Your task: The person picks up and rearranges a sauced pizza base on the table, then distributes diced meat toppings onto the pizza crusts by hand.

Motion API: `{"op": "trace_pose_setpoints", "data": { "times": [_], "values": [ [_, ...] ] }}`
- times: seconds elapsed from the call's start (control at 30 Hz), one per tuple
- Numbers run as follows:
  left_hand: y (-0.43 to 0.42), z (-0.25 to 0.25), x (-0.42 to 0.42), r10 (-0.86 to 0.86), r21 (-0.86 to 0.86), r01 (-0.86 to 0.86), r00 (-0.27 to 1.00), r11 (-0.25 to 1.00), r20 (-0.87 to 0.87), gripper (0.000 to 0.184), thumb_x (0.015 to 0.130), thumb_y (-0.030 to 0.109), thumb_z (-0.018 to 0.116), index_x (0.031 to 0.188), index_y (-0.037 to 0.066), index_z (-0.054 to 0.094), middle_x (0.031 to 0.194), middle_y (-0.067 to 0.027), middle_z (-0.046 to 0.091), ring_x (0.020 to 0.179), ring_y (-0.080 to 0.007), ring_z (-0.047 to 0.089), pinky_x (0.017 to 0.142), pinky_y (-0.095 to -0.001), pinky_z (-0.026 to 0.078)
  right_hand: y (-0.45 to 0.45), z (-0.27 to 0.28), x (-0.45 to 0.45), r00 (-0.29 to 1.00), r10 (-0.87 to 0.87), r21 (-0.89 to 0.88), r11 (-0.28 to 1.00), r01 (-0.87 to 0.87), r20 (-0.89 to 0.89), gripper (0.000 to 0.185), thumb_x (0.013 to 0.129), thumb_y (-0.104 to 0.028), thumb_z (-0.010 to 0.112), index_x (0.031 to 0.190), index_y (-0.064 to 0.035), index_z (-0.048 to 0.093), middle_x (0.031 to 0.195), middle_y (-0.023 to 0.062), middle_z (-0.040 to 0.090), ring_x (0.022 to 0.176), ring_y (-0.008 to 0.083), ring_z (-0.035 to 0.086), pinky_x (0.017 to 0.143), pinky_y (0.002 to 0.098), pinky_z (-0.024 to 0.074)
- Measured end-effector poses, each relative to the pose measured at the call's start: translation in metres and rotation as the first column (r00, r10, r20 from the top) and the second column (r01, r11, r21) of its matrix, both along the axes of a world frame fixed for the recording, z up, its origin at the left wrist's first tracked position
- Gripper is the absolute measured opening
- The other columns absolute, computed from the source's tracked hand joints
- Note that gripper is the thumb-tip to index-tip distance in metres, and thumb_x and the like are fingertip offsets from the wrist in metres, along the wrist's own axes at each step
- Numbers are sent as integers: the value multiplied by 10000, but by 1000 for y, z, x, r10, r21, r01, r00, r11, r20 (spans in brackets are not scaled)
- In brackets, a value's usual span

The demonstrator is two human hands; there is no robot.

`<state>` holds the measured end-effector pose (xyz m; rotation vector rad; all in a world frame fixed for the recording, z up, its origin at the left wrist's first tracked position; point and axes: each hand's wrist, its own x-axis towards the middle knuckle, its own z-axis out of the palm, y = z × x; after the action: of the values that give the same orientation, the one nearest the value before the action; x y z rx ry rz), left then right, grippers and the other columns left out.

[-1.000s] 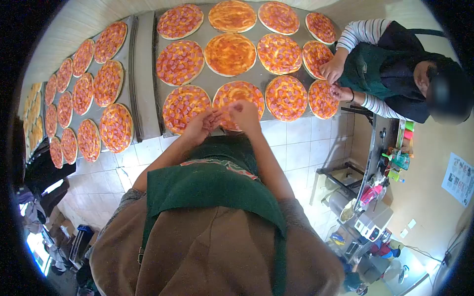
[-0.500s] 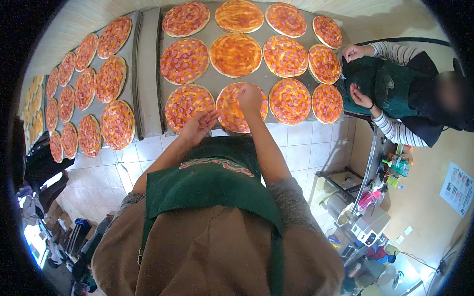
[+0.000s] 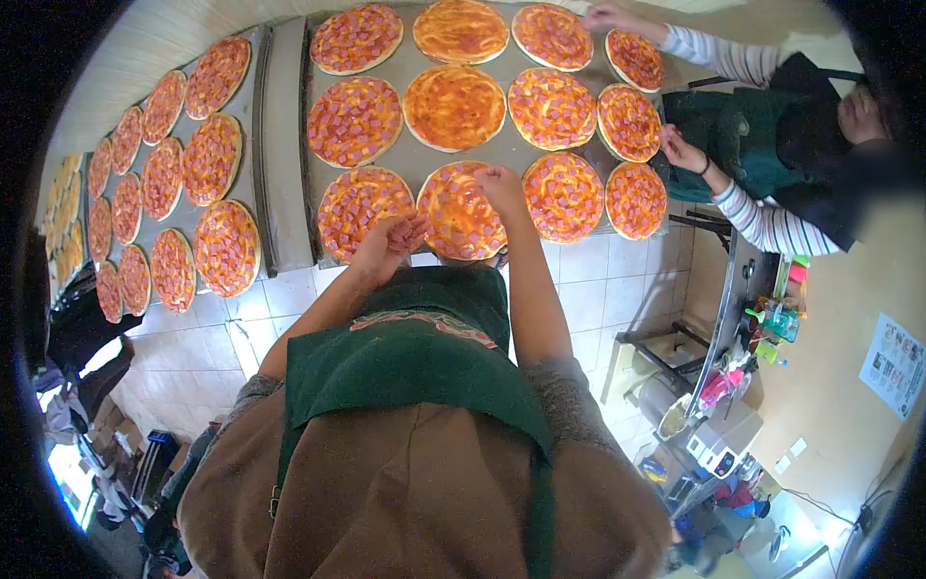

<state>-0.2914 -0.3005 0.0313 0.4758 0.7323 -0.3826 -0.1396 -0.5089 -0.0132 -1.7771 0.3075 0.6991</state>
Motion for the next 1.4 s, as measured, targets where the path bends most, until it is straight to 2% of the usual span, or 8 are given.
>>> {"op": "trace_pose_setpoints", "data": {
  "times": [0.1,0.3,0.5,0.8,0.97,1.03,1.13,1.4],
  "values": [
    [1,-2,-2,-5,3,5,1000,1000,5,357,955,201,433,1202,-51,487,1132,-142,599,1050,-207,590,924,-323,487,-7,-1,-5,998,31,264,964,-42,46,167,813,-17,625,953,73,622,905,133,660,752,181,660,690,252,536],
    [0,-3,-4,5,2,-5,1000,1000,25,350,954,196,430,1198,-46,498,1121,-133,611,1043,-198,596,908,-310,490,-6,4,-4,999,-42,272,961,39,4,232,793,15,621,1013,87,608,882,155,662,808,202,672,714,275,548],
    [-1,-8,-10,20,-24,-19,999,1000,41,360,959,201,420,1207,-48,495,1132,-131,610,1048,-204,595,919,-305,480,6,28,-8,883,361,-487,853,-184,299,211,732,-173,726,879,-23,707,724,100,686,755,195,679,672,309,526],
    [-3,6,-12,-1,-22,2,998,1000,70,371,969,206,398,1213,-57,492,1120,-132,616,1074,-213,590,950,-322,467,25,6,-9,854,424,-759,649,-54,301,124,756,-171,618,780,-73,689,818,137,668,790,310,646,710,408,505],
    [-6,-6,-12,-6,-44,11,995,999,101,336,967,209,403,1150,-41,535,1079,-121,626,1028,-200,596,976,-331,444,49,57,-48,757,401,-297,913,-281,516,149,741,-179,663,799,-43,660,768,138,638,739,312,624,675,415,488],
    [-5,-41,-18,-13,-111,33,985,993,174,301,961,212,424,1092,-22,560,1066,-115,620,1037,-191,571,993,-346,417,59,83,-71,803,467,-123,882,-455,370,173,726,-181,682,808,-32,656,762,138,627,736,309,614,667,413,483],
    [-10,2,-11,-40,-45,47,990,998,133,277,968,215,416,1054,5,575,990,-86,631,973,-169,577,966,-335,426,66,106,-94,605,598,-414,801,-433,525,182,741,-123,675,900,-36,668,827,123,663,738,290,635,691,375,503],
    [-20,-16,-13,-118,25,116,980,993,160,237,974,221,439,1043,50,588,907,-28,624,821,-106,590,807,-251,495,57,90,-103,702,523,-396,846,-358,484,190,748,-76,649,935,-43,654,850,161,648,782,335,627,709,392,496]
  ]
}}
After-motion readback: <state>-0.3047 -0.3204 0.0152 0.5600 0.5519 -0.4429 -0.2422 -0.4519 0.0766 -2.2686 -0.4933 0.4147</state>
